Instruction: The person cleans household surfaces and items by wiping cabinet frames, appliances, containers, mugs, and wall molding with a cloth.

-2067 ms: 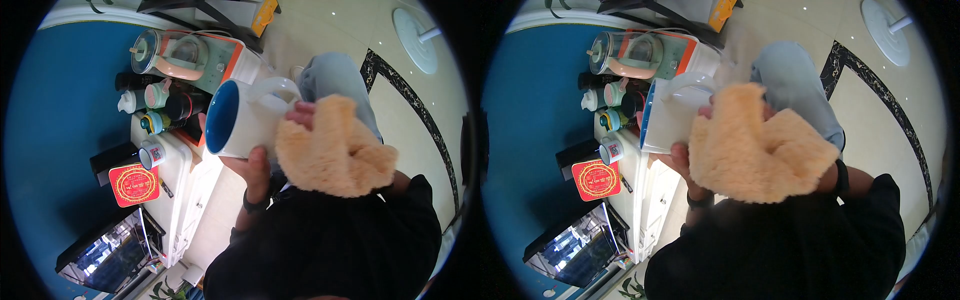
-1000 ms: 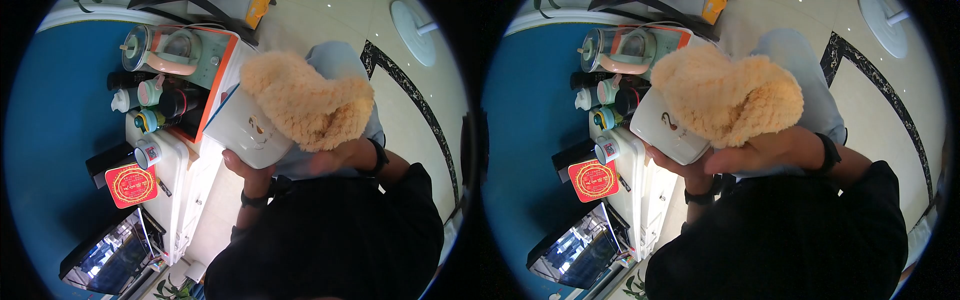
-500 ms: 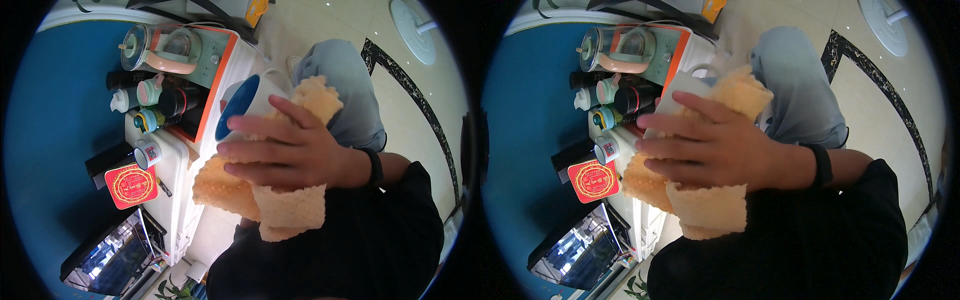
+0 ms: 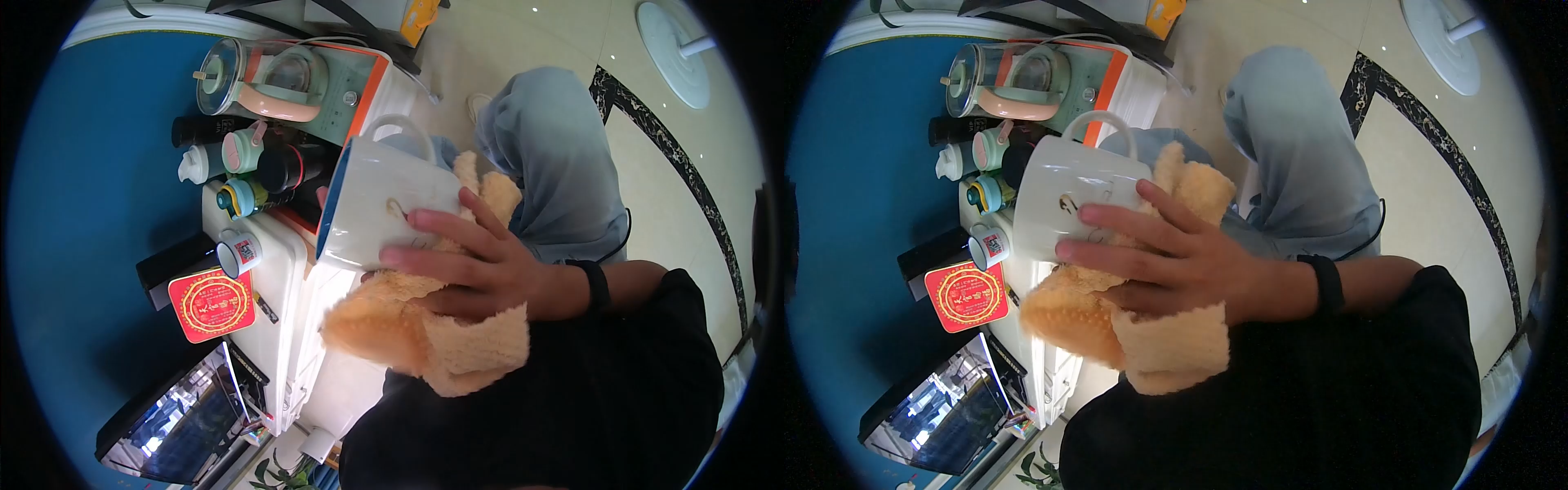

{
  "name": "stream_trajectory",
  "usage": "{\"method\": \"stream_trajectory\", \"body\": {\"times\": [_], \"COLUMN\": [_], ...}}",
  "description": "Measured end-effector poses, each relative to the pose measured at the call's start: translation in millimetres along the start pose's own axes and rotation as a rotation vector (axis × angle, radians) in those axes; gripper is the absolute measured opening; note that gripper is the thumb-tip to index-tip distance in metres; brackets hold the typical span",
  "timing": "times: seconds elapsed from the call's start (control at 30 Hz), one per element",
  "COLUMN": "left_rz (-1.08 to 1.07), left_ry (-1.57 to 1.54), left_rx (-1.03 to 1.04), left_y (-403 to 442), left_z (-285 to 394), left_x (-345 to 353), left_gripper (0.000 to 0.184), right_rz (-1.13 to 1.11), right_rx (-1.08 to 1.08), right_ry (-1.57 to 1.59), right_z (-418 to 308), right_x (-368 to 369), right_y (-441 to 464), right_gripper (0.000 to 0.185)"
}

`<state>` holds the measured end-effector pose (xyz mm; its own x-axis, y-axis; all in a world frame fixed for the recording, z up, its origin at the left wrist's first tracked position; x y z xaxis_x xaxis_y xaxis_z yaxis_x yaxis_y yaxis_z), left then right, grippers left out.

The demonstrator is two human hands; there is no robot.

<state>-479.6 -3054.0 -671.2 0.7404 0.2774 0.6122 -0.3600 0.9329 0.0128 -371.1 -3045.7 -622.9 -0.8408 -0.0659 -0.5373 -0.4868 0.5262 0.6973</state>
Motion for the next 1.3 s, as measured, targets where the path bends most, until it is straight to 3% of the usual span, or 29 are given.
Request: {"method": "stream_trajectory", "body": {"times": [0.07,0.17,0.2,0.3,0.43,0.53,0.6,0.63,0.77,0.87,0.97,1.07,1.2,1.3], "left_rz": [-0.01,-0.026,-0.032,-0.059,-0.131,-0.156,-0.1,-0.18,-0.266,-0.309,-0.263,-0.164,-0.062,-0.052], "left_ry": [-0.006,-0.02,-0.025,-0.05,-0.089,-0.085,0.003,0.065,0.252,0.321,0.278,0.309,0.251,0.126], "left_rx": [0.001,0.003,0.004,0.007,0.026,0.029,-0.021,-0.032,-0.304,-0.346,-0.419,-0.424,-0.272,-0.183], "left_y": [0.3,-0.2,0.1,1.9,4.5,1.5,-3.1,-2.4,9.7,15.2,14.2,13.2,20.7,17.5], "left_z": [-0.1,0.2,0.6,2.0,5.4,6.2,8.1,9.2,15.7,12.7,13.6,17.0,18.7,19.7], "left_x": [-0.7,-1.3,-1.3,-0.6,0.3,4.0,2.7,-3.7,-12.7,-16.0,-13.2,-5.7,-17.0,-13.3], "left_gripper": [0.133,0.137,0.138,0.141,0.146,0.15,0.15,0.149,0.141,0.131,0.128,0.124,0.11,0.12], "right_rz": [0.035,0.062,0.051,-0.022,-0.314,-0.086,-0.106,-0.124,-0.404,-0.557,-0.471,-0.535,-0.458,-0.238], "right_rx": [-0.021,-0.017,-0.006,0.149,0.499,0.59,0.537,0.458,0.509,0.6,0.832,0.968,1.083,1.133], "right_ry": [-0.1,-0.144,-0.093,0.075,0.22,0.723,0.652,0.507,0.566,0.624,0.803,0.851,0.937,0.944], "right_z": [-3.2,7.7,9.7,21.2,42.1,54.0,55.1,53.8,63.4,68.5,63.7,62.4,64.2,67.6], "right_x": [7.6,-4.2,-7.5,-28.5,-32.1,-27.4,-38.6,-41.7,-40.2,-32.7,-30.1,-15.8,-12.1,-4.1], "right_y": [-2.7,17.7,23.7,44.1,10.5,3.8,7.1,5.3,6.9,2.6,4.8,-4.4,-4.0,-13.2], "right_gripper": [0.028,0.035,0.047,0.055,0.069,0.062,0.067,0.067,0.072,0.076,0.071,0.064,0.053,0.05]}}
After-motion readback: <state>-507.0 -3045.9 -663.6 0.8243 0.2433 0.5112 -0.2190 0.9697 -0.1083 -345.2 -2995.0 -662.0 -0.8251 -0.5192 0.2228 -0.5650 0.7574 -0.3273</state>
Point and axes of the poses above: each hand's wrist, its own y-axis towards the middle knuckle, its own x-axis out of the palm, z = x × y, the point moved 6 cm from there along y, towards the middle knuckle, and after that the axes turned 9 degrees about -y, right-handed, at the moved point
